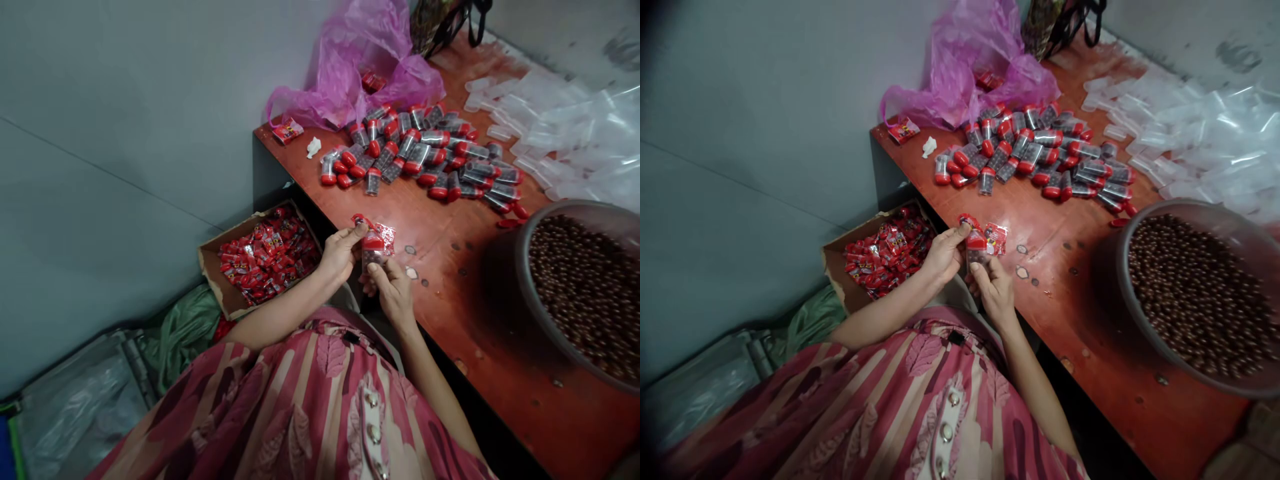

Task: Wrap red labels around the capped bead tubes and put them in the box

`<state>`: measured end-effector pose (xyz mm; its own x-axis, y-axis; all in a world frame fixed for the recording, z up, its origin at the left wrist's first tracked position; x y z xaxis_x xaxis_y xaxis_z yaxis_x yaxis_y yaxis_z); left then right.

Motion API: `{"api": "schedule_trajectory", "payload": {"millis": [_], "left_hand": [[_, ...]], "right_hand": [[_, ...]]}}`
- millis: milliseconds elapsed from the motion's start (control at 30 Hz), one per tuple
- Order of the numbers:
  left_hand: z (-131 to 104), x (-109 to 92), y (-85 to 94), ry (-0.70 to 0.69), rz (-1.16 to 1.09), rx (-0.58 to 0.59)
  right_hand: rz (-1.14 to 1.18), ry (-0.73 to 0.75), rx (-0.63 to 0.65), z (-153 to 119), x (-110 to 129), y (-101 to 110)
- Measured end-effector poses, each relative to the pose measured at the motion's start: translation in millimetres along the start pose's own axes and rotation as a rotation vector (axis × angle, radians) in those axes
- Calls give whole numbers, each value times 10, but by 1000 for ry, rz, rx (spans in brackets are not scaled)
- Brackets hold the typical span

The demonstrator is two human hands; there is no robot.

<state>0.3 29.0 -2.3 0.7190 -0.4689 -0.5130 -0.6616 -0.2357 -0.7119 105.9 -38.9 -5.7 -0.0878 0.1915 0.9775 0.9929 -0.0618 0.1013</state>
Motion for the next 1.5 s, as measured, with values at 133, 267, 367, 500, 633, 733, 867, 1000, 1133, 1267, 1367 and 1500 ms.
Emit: {"api": "schedule_trajectory", "payload": {"millis": [133,267,367,500,633,733,867,1000,1133,1267,1367,1500], "left_hand": [[15,7,-39,-12,79,118],[38,5,-24,33,205,163],[52,-10,9,52,291,153],[86,-53,28,41,356,202],[111,-65,8,36,386,255],[87,-45,-15,20,377,264],[41,-24,-37,13,413,234],[37,-1,-59,11,351,156],[11,36,-70,74,266,158],[-48,25,-37,175,318,351],[-57,-19,-1,165,343,384],[-29,-36,7,76,290,272]], "right_hand": [[-132,94,-141,12,-71,44],[-385,208,-223,-4,-122,45],[-295,170,-204,1,-119,39],[117,-8,-18,48,-101,30],[98,46,-95,70,-55,28],[-34,125,-194,75,-18,22],[175,-9,-67,107,-7,3],[-80,99,-154,117,23,17],[-271,205,-210,105,26,29],[114,51,-129,114,-22,33],[222,0,-112,120,-19,21],[50,56,-141,93,17,-2]]}}
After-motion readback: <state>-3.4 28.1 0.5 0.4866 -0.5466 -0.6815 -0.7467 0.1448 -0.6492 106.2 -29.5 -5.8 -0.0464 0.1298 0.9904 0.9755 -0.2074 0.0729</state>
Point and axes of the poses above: each hand's wrist, its own z-axis towards the middle knuckle, its own y-axis out of the back of the hand, x = y × z, the point moved 1 cm from there along z, towards the middle knuckle, and after that the axes turned 3 degrees about y, right-handed, at the moved point
